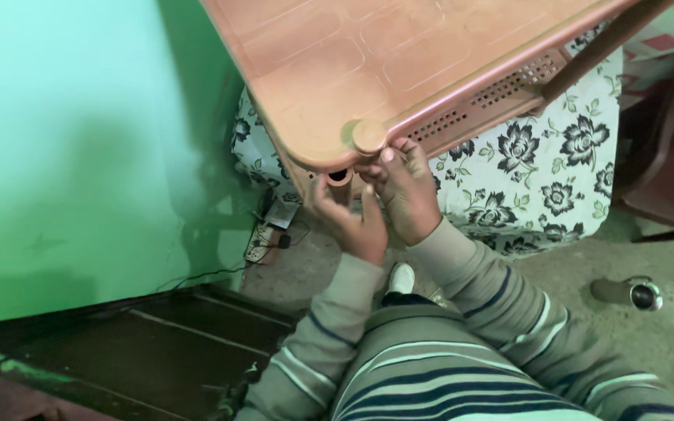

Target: The person assembles a plastic stool by inserting four cylindrical legs into the underside of a perforated seat and then attaching a solid top tray. The person repeatedly aligns and pushes each leg into place, then flips the assembly to secure the top tray onto the legs.

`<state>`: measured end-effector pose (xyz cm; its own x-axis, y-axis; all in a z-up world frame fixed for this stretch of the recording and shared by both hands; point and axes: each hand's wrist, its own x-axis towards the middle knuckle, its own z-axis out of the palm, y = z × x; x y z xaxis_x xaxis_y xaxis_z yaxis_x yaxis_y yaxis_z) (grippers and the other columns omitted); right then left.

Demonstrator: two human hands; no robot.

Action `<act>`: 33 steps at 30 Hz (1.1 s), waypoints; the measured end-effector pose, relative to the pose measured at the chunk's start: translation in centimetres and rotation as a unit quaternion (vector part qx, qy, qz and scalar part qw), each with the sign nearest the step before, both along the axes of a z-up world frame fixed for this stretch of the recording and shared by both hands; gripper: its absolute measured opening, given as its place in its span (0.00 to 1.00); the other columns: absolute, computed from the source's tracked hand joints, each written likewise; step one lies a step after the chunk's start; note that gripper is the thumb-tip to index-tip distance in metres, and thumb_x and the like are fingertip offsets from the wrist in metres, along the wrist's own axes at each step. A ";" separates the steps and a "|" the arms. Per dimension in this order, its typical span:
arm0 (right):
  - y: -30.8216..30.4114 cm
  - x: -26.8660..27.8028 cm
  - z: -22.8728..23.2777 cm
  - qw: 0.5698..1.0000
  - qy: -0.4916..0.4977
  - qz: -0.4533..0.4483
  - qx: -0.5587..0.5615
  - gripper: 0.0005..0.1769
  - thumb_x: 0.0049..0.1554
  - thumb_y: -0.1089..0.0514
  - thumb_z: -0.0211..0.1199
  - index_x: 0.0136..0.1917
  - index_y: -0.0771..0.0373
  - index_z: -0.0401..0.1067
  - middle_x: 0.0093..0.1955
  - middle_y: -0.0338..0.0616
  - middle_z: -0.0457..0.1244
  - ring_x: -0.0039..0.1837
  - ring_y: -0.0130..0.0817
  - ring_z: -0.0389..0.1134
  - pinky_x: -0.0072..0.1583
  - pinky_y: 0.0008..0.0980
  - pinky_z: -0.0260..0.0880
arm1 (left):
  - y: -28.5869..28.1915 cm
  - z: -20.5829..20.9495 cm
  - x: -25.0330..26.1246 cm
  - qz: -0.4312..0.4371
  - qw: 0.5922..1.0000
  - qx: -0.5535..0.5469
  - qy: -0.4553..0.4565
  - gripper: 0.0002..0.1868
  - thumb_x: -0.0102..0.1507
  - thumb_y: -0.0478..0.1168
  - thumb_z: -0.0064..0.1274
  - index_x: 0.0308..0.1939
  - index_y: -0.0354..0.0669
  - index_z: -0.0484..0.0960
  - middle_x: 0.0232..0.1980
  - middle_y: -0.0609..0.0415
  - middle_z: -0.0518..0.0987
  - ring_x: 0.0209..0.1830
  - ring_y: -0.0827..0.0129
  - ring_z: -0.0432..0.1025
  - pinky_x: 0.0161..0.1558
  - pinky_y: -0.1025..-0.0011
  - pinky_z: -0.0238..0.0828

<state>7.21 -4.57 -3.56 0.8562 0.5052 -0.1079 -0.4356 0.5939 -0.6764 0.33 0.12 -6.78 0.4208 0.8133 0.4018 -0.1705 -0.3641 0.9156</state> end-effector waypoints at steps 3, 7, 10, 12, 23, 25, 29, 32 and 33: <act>-0.7 1.3 1.0 0.997 -0.011 0.051 -0.061 0.16 0.63 0.60 0.58 0.62 0.63 0.58 0.57 0.47 0.64 0.58 0.40 0.71 0.60 0.39 0.74 | -0.1 0.3 -1.3 0.028 0.988 0.109 0.101 0.20 0.66 0.38 0.59 0.59 0.35 0.72 0.56 0.43 0.74 0.57 0.58 0.70 0.59 0.62 0.69; -1.5 2.0 1.8 0.992 -0.001 0.094 -0.086 0.10 0.66 0.60 0.56 0.59 0.64 0.61 0.55 0.48 0.65 0.57 0.38 0.71 0.57 0.35 0.75 | -1.4 0.0 -0.8 -0.087 0.990 -0.021 0.107 0.09 0.69 0.38 0.55 0.51 0.37 0.82 0.47 0.50 0.83 0.45 0.66 0.79 0.49 0.69 0.77; -2.8 3.3 2.2 0.987 -0.020 0.113 -0.117 0.08 0.67 0.59 0.54 0.58 0.65 0.65 0.54 0.44 0.66 0.55 0.32 0.71 0.55 0.31 0.73 | -2.4 -0.4 2.0 -0.119 0.986 -0.109 0.035 0.12 0.71 0.38 0.51 0.54 0.34 0.79 0.51 0.51 0.82 0.49 0.68 0.77 0.52 0.70 0.76; -3.9 4.6 2.1 0.984 -0.009 0.116 -0.136 0.07 0.67 0.59 0.54 0.56 0.63 0.65 0.54 0.43 0.67 0.51 0.29 0.69 0.51 0.29 0.71 | -3.0 -0.8 4.0 -0.147 0.977 -0.151 -0.028 0.12 0.73 0.38 0.49 0.56 0.33 0.78 0.54 0.51 0.81 0.53 0.70 0.75 0.57 0.71 0.74; -9.5 13.4 2.1 0.994 0.026 0.077 -0.076 0.09 0.67 0.53 0.56 0.51 0.60 0.65 0.47 0.39 0.64 0.52 0.35 0.71 0.55 0.37 0.73 | -5.9 -1.7 13.6 -0.233 0.871 -0.417 -0.120 0.14 0.72 0.47 0.58 0.51 0.39 0.77 0.43 0.57 0.79 0.38 0.76 0.70 0.38 0.76 0.67; -10.6 15.2 2.4 0.995 0.036 0.054 -0.081 0.10 0.66 0.50 0.57 0.51 0.58 0.65 0.46 0.38 0.63 0.52 0.35 0.71 0.57 0.40 0.73 | -6.1 -1.6 14.9 -0.227 0.866 -0.425 -0.132 0.16 0.70 0.48 0.58 0.54 0.41 0.77 0.44 0.58 0.79 0.39 0.77 0.71 0.40 0.75 0.68; -12.7 18.4 2.8 0.996 0.021 0.004 -0.090 0.12 0.67 0.48 0.59 0.52 0.57 0.66 0.46 0.36 0.63 0.52 0.33 0.69 0.59 0.40 0.72 | -6.4 -1.8 16.1 -0.200 0.859 -0.457 -0.118 0.21 0.68 0.52 0.56 0.54 0.39 0.79 0.49 0.53 0.82 0.43 0.72 0.77 0.44 0.72 0.73; -13.8 19.9 3.0 0.994 0.023 -0.008 -0.110 0.13 0.66 0.45 0.59 0.51 0.55 0.66 0.44 0.34 0.63 0.50 0.32 0.69 0.55 0.37 0.70 | -6.8 -1.8 16.5 -0.206 0.860 -0.449 -0.129 0.26 0.69 0.55 0.54 0.58 0.35 0.77 0.55 0.46 0.82 0.49 0.65 0.78 0.51 0.68 0.75; -13.9 20.3 3.0 0.993 0.026 -0.010 -0.116 0.13 0.66 0.44 0.59 0.51 0.53 0.66 0.43 0.34 0.63 0.50 0.32 0.69 0.53 0.36 0.69 | -6.8 -1.7 16.8 -0.205 0.858 -0.450 -0.139 0.27 0.69 0.55 0.53 0.58 0.34 0.75 0.55 0.43 0.81 0.51 0.61 0.78 0.53 0.65 0.75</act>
